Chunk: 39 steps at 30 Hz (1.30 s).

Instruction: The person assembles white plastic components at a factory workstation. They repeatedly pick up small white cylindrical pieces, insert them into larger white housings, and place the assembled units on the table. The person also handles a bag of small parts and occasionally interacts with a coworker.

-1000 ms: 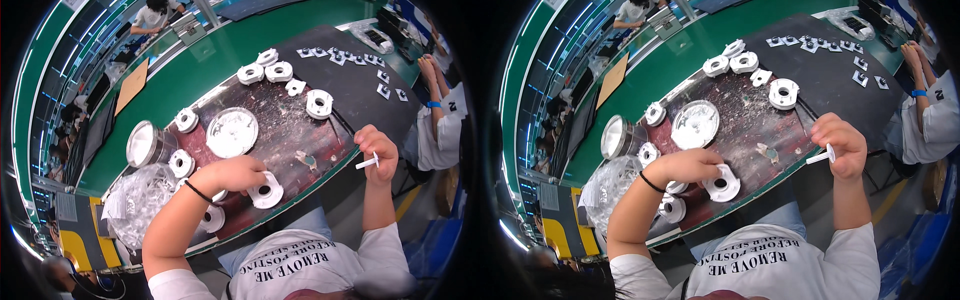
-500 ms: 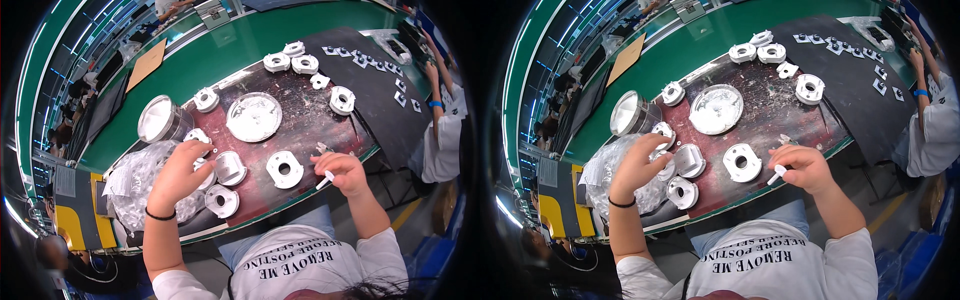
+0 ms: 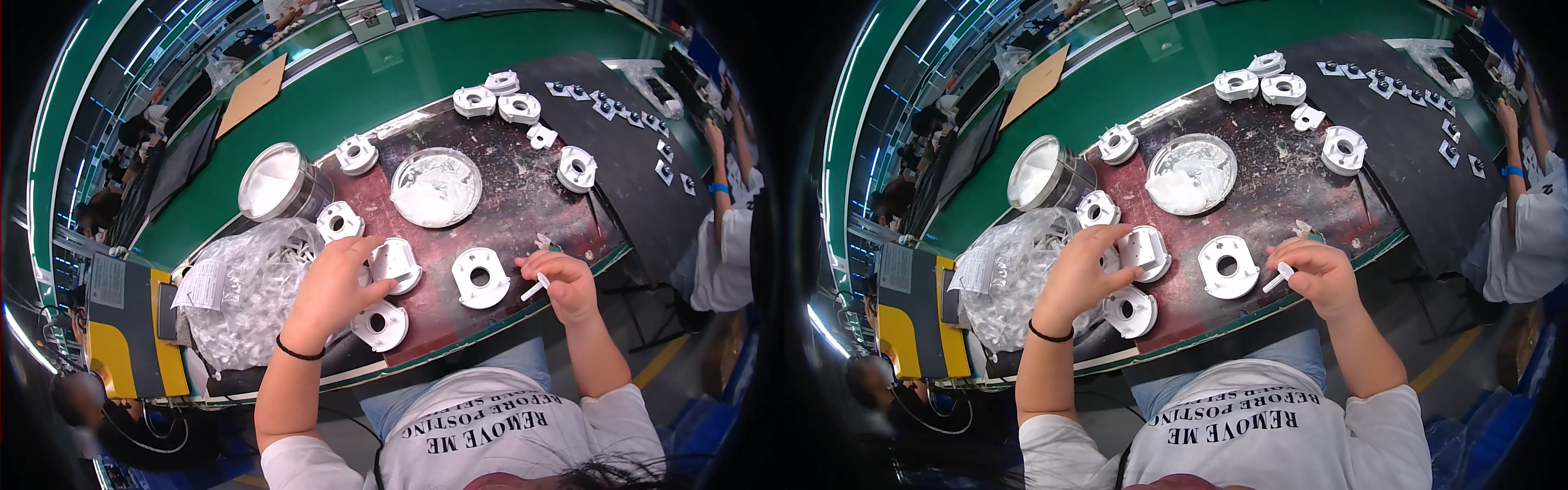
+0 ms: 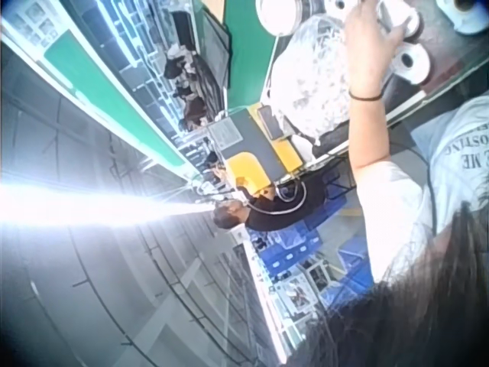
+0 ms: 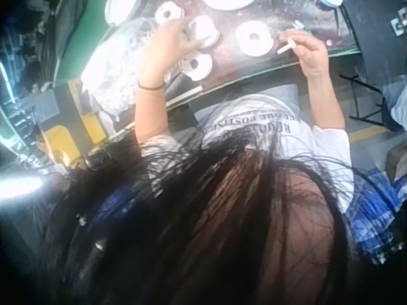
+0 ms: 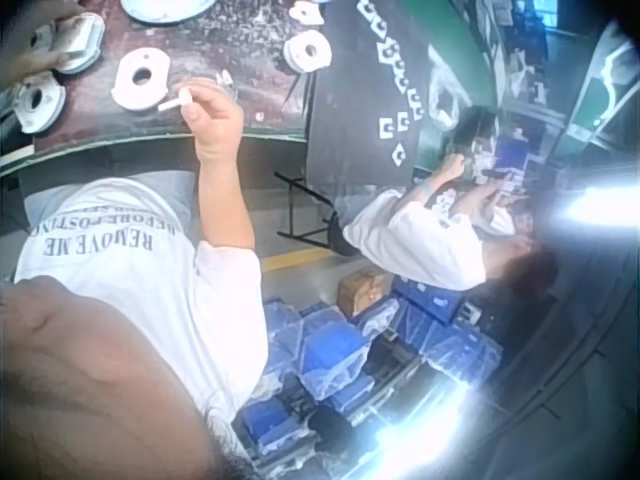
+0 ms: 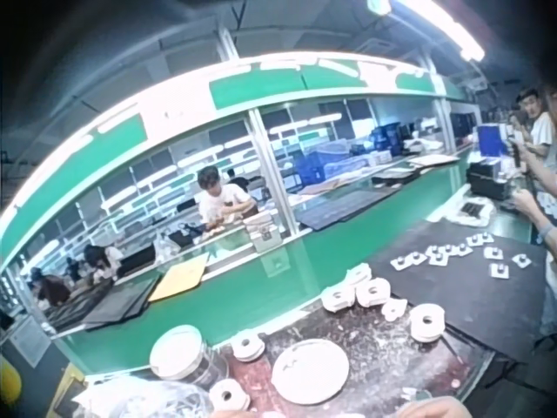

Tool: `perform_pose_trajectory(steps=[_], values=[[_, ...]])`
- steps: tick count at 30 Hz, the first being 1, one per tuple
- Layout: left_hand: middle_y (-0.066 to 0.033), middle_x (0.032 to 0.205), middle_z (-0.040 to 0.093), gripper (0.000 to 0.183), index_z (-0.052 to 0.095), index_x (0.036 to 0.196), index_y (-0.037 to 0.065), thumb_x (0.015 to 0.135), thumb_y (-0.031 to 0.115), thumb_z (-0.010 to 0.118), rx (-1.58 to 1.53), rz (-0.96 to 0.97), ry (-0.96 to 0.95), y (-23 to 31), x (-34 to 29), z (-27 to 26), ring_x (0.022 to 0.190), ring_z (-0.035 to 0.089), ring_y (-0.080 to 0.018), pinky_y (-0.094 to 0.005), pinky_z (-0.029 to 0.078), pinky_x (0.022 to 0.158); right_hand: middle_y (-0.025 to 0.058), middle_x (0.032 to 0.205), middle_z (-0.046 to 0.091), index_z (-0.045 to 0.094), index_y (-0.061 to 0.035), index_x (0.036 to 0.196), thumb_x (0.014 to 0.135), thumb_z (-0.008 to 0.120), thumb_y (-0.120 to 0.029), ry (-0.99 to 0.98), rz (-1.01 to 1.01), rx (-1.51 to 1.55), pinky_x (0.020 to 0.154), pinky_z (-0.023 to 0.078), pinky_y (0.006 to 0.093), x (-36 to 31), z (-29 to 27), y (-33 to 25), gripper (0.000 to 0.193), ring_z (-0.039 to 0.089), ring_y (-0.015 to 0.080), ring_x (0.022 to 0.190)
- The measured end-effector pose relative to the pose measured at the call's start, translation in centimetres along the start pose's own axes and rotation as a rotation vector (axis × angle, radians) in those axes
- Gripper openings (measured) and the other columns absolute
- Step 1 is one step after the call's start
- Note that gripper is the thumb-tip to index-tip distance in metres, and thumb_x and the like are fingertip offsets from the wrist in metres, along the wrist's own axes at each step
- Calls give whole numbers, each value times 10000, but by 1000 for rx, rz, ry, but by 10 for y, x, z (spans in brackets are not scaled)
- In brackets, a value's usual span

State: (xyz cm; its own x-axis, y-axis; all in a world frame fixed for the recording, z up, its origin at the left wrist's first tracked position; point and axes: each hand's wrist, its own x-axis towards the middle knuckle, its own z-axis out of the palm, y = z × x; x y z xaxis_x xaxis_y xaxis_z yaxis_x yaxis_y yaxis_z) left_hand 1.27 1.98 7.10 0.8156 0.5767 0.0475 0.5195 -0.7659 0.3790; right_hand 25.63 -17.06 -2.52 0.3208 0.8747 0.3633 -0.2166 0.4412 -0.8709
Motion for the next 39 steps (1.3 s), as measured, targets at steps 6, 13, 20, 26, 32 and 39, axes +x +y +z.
perform_pose_trajectory(steps=[6,13,20,26,32,39], values=[[-122,953,591,491,594,1135,74,667,176,707,105,78,-17,4,5,1,865,584,-292,-367,472,756,137,930,645,653,43,915,768,700,-220,-4,-20,3,960,410,453,-1,-2,4,304,586,238,916],[-126,963,580,471,583,1118,64,677,189,689,74,-18,-65,10,3,-3,849,587,-306,-378,476,742,137,932,645,649,39,920,764,717,-234,-5,-42,25,967,406,452,-3,-3,4,322,582,235,923],[-124,918,597,446,592,1082,49,678,185,722,65,71,15,11,2,-4,827,590,-314,-390,475,729,135,947,641,645,33,928,769,717,-232,-5,-48,55,975,398,457,-4,-3,4,318,579,232,929],[-117,888,607,475,592,1072,43,654,187,764,37,100,111,16,-1,-6,868,577,-310,-390,451,764,133,946,642,646,37,939,776,713,-207,-16,-70,60,976,403,449,-4,-5,5,301,579,230,935],[-105,872,593,492,591,1076,58,662,257,767,21,260,144,50,1,14,839,554,-302,-394,421,755,136,954,644,645,44,937,780,707,-202,-19,-76,72,976,408,446,-3,-5,5,298,582,237,946],[-79,878,574,438,588,1070,77,712,290,724,78,356,149,74,13,42,810,529,-275,-387,398,741,123,924,654,650,34,908,763,703,-174,-10,-72,54,972,415,448,-4,-7,5,259,592,235,935]])
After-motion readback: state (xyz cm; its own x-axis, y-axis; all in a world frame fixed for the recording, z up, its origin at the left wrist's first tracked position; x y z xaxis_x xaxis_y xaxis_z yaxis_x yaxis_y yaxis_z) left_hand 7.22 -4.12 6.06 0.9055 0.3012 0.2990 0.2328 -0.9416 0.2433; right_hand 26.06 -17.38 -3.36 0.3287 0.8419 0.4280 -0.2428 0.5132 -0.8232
